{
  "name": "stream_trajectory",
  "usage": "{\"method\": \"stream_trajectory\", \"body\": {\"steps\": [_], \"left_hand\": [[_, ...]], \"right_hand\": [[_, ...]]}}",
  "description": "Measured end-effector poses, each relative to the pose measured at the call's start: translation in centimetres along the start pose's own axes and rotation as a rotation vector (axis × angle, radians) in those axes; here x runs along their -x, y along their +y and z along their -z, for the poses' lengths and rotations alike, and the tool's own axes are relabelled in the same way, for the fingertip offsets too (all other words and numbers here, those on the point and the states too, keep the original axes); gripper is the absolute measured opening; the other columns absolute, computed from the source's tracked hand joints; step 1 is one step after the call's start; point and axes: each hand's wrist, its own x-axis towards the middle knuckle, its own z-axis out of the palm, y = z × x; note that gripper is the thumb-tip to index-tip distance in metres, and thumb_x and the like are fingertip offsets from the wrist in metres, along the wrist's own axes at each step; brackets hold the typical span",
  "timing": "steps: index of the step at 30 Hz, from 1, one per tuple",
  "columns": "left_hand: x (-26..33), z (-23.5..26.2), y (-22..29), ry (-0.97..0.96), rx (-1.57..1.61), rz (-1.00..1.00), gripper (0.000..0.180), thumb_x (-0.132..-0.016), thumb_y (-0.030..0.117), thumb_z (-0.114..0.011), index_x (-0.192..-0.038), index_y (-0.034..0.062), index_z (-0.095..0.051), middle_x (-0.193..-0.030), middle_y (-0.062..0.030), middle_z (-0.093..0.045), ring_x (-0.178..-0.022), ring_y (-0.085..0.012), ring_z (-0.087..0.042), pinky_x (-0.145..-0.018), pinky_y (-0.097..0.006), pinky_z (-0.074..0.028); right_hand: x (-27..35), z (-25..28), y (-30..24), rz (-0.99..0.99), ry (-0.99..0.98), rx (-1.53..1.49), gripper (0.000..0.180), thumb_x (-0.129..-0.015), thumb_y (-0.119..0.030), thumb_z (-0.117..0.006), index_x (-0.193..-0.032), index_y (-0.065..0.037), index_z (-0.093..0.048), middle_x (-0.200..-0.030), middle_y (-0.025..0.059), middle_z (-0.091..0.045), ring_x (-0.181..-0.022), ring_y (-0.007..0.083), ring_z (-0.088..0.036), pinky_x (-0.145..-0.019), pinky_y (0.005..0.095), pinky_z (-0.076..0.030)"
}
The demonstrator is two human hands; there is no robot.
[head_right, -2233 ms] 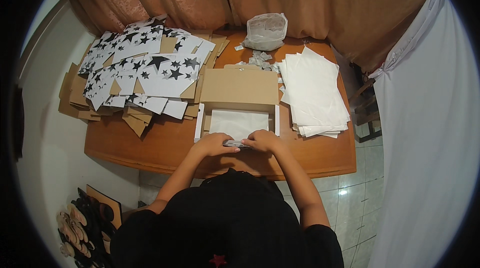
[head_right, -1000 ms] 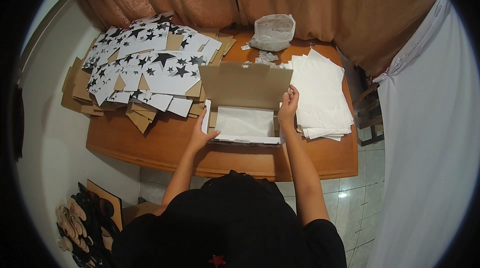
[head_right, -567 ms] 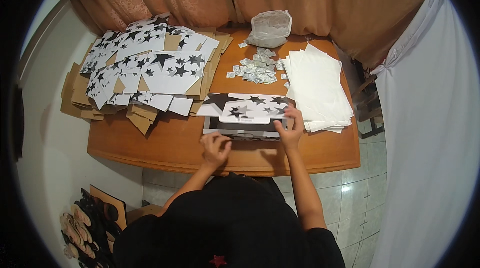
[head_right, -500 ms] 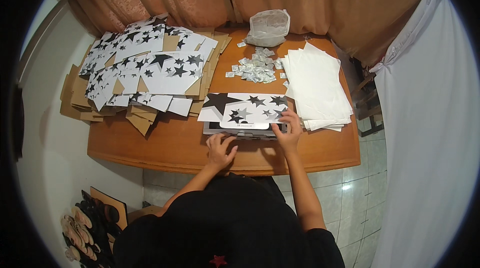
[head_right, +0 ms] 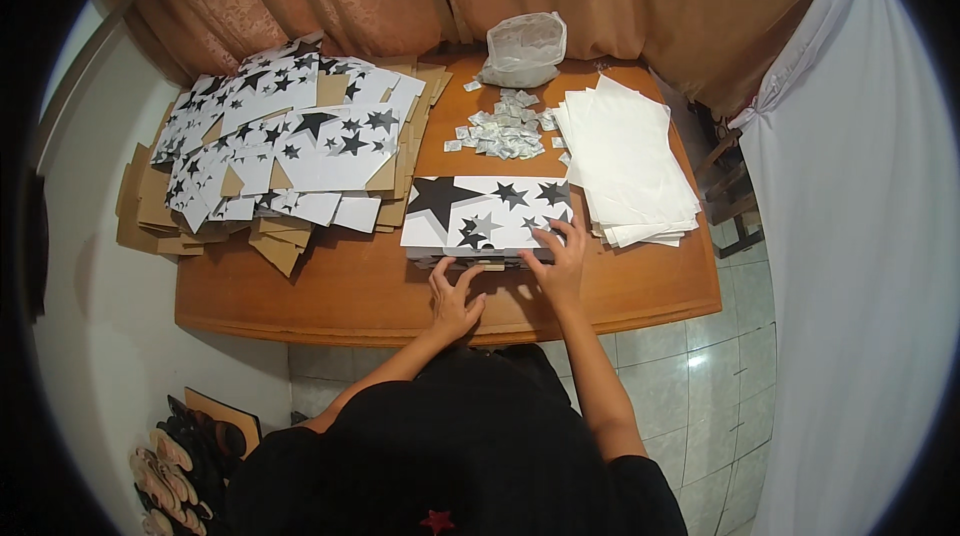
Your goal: Folding flat cardboard into shoe boxes, lining them with paper, and stacking them on a shelf.
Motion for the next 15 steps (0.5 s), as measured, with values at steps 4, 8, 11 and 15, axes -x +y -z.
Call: {"method": "stream_trajectory", "body": {"steps": [4, 8, 11, 15], "left_hand": [[0.8, 0.3, 0.0, 0.026, -0.154, -0.029, 0.046, -0.075, 0.02, -0.063, -0.12, 0.0221, -0.054, -0.13, -0.0199, -0.025, -0.122, -0.0392, -0.021, -0.101, -0.05, -0.021], [0.8, 0.3, -0.1, 0.049, -0.316, -0.068, 0.044, -0.074, 0.018, -0.062, -0.117, 0.0259, -0.057, -0.138, -0.021, -0.02, -0.129, -0.0413, -0.012, -0.103, -0.054, -0.014], [0.5, 0.4, -0.3, 0.023, -0.347, -0.065, 0.044, -0.073, 0.018, -0.063, -0.116, 0.0271, -0.058, -0.143, -0.0203, -0.016, -0.132, -0.0427, -0.005, -0.103, -0.058, -0.008], [0.2, 0.5, -0.9, -0.047, -0.366, -0.085, 0.042, -0.074, 0.018, -0.063, -0.114, 0.0298, -0.058, -0.147, -0.0137, -0.018, -0.135, -0.0421, -0.005, -0.101, -0.063, -0.002]], "right_hand": [[0.7, -0.6, 0.5, 0.087, 0.036, 0.067, 0.03, -0.065, -0.023, -0.078, -0.09, -0.011, -0.068, -0.108, 0.0101, -0.054, -0.116, 0.0384, -0.038, -0.095, 0.0487, -0.035], [1.1, -1.1, 0.8, 0.102, 0.065, 0.056, 0.027, -0.066, -0.023, -0.078, -0.088, -0.011, -0.069, -0.106, 0.0093, -0.055, -0.115, 0.0382, -0.04, -0.094, 0.0485, -0.036], [1.1, -1.2, 0.7, 0.109, 0.082, 0.071, 0.028, -0.066, -0.024, -0.078, -0.089, -0.011, -0.069, -0.104, 0.0087, -0.056, -0.114, 0.0381, -0.041, -0.094, 0.0482, -0.037], [1.3, -1.4, 0.9, 0.106, 0.079, 0.067, 0.026, -0.066, -0.022, -0.077, -0.088, -0.011, -0.069, -0.104, 0.0086, -0.057, -0.114, 0.038, -0.041, -0.094, 0.0477, -0.037]]}}
